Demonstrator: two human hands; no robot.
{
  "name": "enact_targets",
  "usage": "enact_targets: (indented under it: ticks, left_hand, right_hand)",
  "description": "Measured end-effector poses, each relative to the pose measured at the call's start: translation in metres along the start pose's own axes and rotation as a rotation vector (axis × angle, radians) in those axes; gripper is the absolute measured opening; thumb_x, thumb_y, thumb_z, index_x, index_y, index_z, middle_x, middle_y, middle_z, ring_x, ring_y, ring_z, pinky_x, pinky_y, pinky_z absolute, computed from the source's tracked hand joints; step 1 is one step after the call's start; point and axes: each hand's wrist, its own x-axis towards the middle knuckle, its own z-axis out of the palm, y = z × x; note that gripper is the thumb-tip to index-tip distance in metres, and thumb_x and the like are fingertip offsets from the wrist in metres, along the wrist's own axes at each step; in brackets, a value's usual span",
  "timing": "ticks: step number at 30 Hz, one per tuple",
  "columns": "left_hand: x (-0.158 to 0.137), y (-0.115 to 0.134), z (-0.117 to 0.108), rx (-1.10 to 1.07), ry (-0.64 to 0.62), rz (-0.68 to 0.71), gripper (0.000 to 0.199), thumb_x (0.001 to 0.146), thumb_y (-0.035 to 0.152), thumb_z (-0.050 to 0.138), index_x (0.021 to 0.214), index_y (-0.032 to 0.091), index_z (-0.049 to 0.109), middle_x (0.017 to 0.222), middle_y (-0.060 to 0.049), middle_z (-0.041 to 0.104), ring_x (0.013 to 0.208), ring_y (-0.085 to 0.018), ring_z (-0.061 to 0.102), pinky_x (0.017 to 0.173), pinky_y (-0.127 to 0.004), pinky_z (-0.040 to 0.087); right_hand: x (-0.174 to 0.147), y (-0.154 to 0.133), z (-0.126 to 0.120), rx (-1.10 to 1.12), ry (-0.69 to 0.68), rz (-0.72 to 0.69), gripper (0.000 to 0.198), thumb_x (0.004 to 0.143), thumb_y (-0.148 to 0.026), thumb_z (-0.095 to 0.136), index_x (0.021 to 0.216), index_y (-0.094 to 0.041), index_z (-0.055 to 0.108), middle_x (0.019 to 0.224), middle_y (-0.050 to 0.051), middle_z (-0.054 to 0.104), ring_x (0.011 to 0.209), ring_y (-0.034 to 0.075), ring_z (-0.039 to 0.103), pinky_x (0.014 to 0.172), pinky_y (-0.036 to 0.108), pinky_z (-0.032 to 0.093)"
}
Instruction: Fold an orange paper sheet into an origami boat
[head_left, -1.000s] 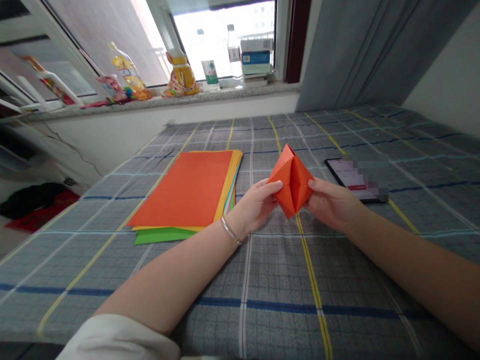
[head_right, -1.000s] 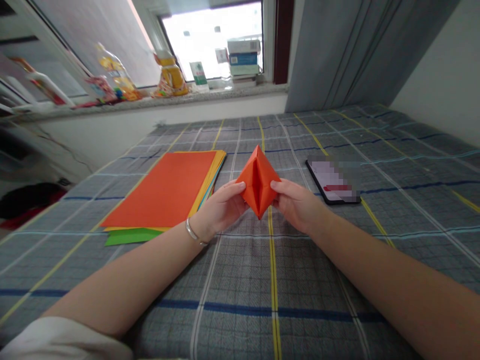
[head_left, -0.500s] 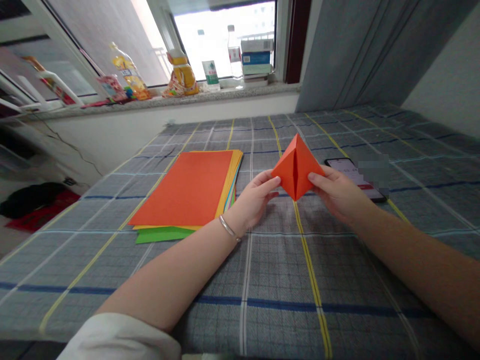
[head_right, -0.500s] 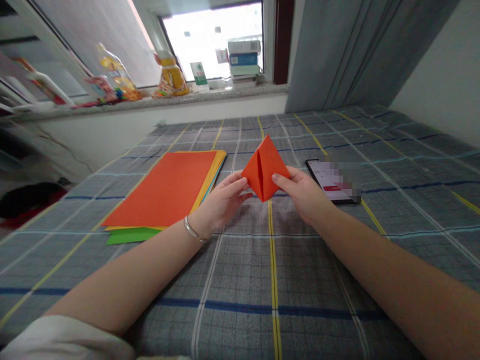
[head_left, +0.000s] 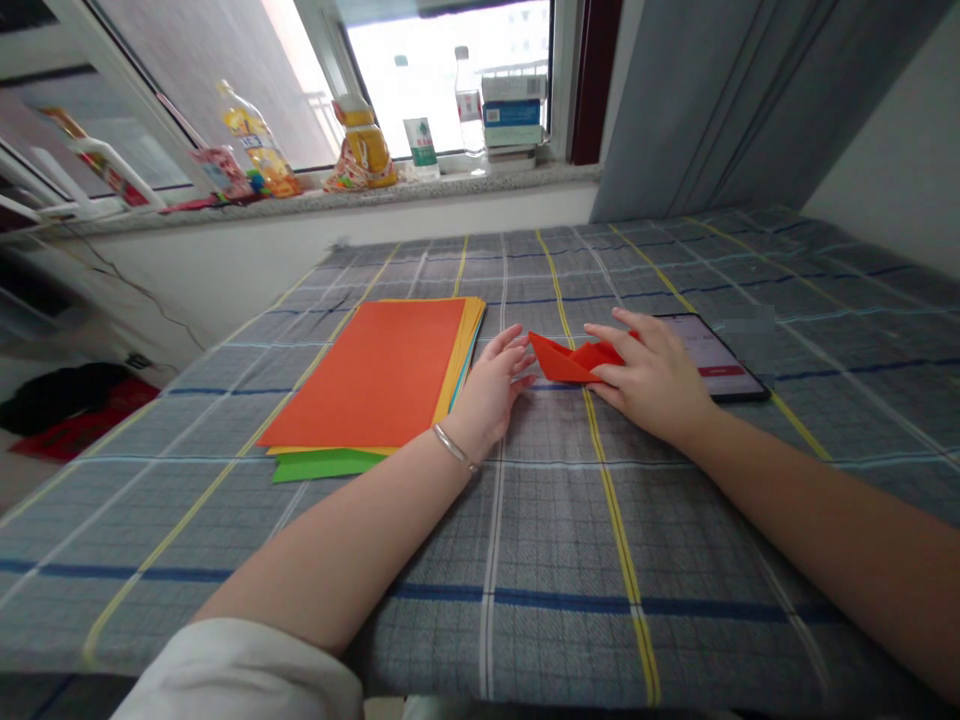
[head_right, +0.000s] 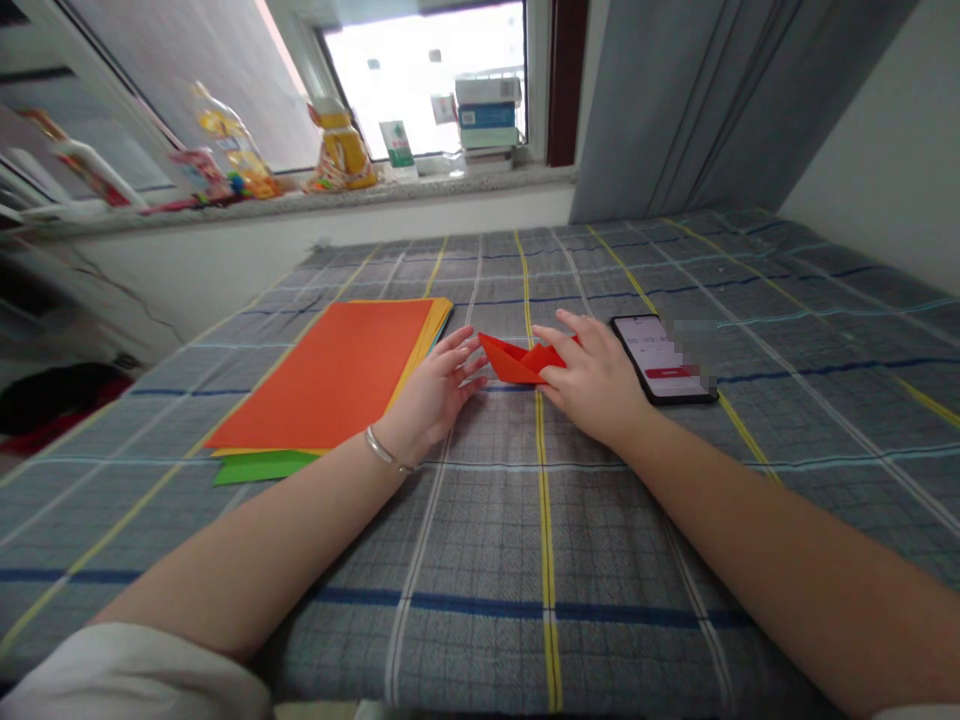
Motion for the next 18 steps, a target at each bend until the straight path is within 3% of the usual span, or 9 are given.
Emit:
enact_targets:
  ticks: [4,7,11,15,18]
  left_hand:
    - [0.005,-0.002,-0.004,0.1,0.038,0.036,0.046,0.08,0.018,0.056,0.125,0.024,0.054,0.139,-0.007,0.051,0.109,-0.018,0.058,0.079,-0.026,0.048]
    - [0.005,-0.002,-0.005,0.209,0.031,0.111,0.046,0.08,0.018,0.057,0.125,0.026,0.055,0.141,-0.006,0.05,0.119,-0.02,0.054,0.084,-0.028,0.048]
    - [0.004,-0.004,-0.005,0.302,-0.006,0.173,0.046,0.079,0.02,0.059,0.125,0.026,0.058,0.139,-0.005,0.052,0.115,-0.02,0.056,0.086,-0.029,0.048]
    - [0.007,-0.007,-0.008,0.422,-0.069,0.269,0.043,0.081,0.018,0.059,0.123,0.023,0.061,0.122,-0.006,0.063,0.1,-0.017,0.061,0.086,-0.03,0.048]
    - [0.011,-0.006,-0.012,0.653,-0.092,0.44,0.031,0.084,0.018,0.058,0.114,0.022,0.066,0.12,-0.007,0.062,0.1,-0.017,0.06,0.088,-0.031,0.049]
  right_hand:
    - [0.0,-0.002,0.001,0.183,-0.043,0.006,0.011,0.075,-0.036,0.076,0.08,-0.026,0.076,0.138,0.006,0.058,0.136,0.04,0.037,0.112,0.064,0.024]
    - [0.001,0.0,-0.005,0.316,-0.04,0.1,0.011,0.076,-0.038,0.072,0.083,-0.03,0.075,0.133,0.003,0.062,0.135,0.038,0.04,0.112,0.065,0.023]
    - [0.001,0.013,-0.015,0.38,0.042,0.292,0.022,0.083,-0.028,0.06,0.101,-0.031,0.072,0.131,0.006,0.063,0.128,0.031,0.05,0.109,0.059,0.034]
    - [-0.006,0.034,-0.017,0.437,0.133,0.45,0.03,0.084,-0.022,0.054,0.111,-0.025,0.069,0.129,0.01,0.064,0.121,0.028,0.057,0.105,0.053,0.042]
    - [-0.012,0.045,-0.013,0.541,0.008,0.542,0.032,0.083,-0.022,0.055,0.112,-0.025,0.069,0.126,0.009,0.066,0.113,0.029,0.063,0.094,0.051,0.051]
